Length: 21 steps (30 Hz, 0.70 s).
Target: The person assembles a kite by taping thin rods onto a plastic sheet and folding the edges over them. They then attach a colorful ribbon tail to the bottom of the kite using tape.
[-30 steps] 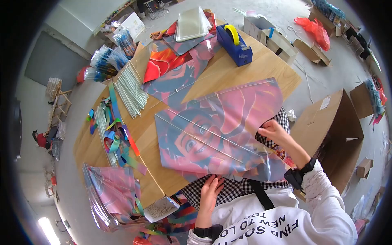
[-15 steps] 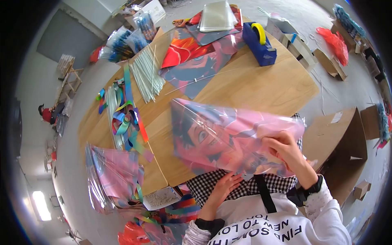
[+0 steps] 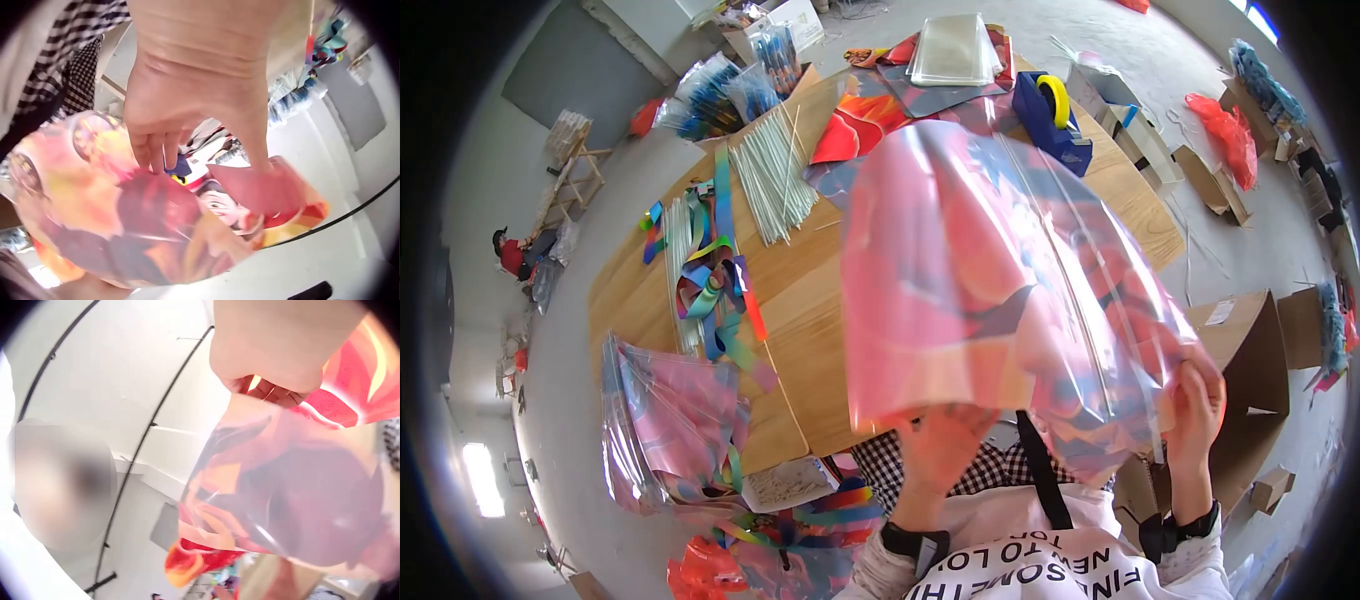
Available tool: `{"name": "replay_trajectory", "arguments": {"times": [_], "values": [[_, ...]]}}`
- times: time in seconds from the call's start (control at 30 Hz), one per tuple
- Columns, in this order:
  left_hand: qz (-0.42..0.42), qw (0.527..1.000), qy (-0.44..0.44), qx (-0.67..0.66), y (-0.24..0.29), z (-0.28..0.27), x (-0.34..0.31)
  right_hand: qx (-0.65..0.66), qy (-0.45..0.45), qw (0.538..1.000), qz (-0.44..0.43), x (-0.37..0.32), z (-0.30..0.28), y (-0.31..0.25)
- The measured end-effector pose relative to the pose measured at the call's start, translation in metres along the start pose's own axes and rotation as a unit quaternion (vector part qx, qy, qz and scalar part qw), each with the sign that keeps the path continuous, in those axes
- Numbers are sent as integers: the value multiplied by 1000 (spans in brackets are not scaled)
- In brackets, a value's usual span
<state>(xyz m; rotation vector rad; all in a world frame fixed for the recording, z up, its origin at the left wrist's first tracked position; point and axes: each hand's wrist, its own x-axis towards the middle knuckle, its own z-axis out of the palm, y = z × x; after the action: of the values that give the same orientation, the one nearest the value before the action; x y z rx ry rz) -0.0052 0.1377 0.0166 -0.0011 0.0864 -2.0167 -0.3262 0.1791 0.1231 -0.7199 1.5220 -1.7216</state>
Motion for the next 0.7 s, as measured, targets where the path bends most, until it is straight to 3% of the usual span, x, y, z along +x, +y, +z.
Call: {"name": "replay_trajectory", "arguments": {"times": [0.03, 0.13, 0.17, 0.23, 0.33, 0.43, 0.47, 0.57, 0.6, 0.63, 0.7], "values": [[36, 999, -35, 20, 15, 7, 3, -65, -12, 998, -16, -3, -7, 10], [93, 989, 110, 38, 49, 56, 9, -229, -106, 966, -48, -13, -29, 25], [100, 983, 121, 96, 59, 58, 7, -283, -145, 947, -48, -13, -33, 27], [111, 960, 143, 212, 73, 56, 2, -269, -118, 954, -56, -27, -8, 27], [107, 886, 212, 399, 78, 38, -5, -333, -150, 929, -55, -47, 0, 37], [111, 897, 208, 374, 76, 14, -11, -511, -239, 819, -105, -64, 43, -8], [121, 902, 254, 327, 73, 9, -14, -440, -235, 866, -17, -69, 52, -12], [171, 914, 235, 285, 82, 13, -6, -388, -153, 900, 128, -79, 29, 19], [210, 888, 249, 324, 88, 6, -6, -282, -97, 936, 189, -81, 17, 43], [253, 843, 286, 380, 91, 0, -4, -289, -115, 930, 195, -83, 0, 54], [300, 884, 237, 268, 103, 7, -1, -303, -151, 918, 206, -81, -3, 53]]}}
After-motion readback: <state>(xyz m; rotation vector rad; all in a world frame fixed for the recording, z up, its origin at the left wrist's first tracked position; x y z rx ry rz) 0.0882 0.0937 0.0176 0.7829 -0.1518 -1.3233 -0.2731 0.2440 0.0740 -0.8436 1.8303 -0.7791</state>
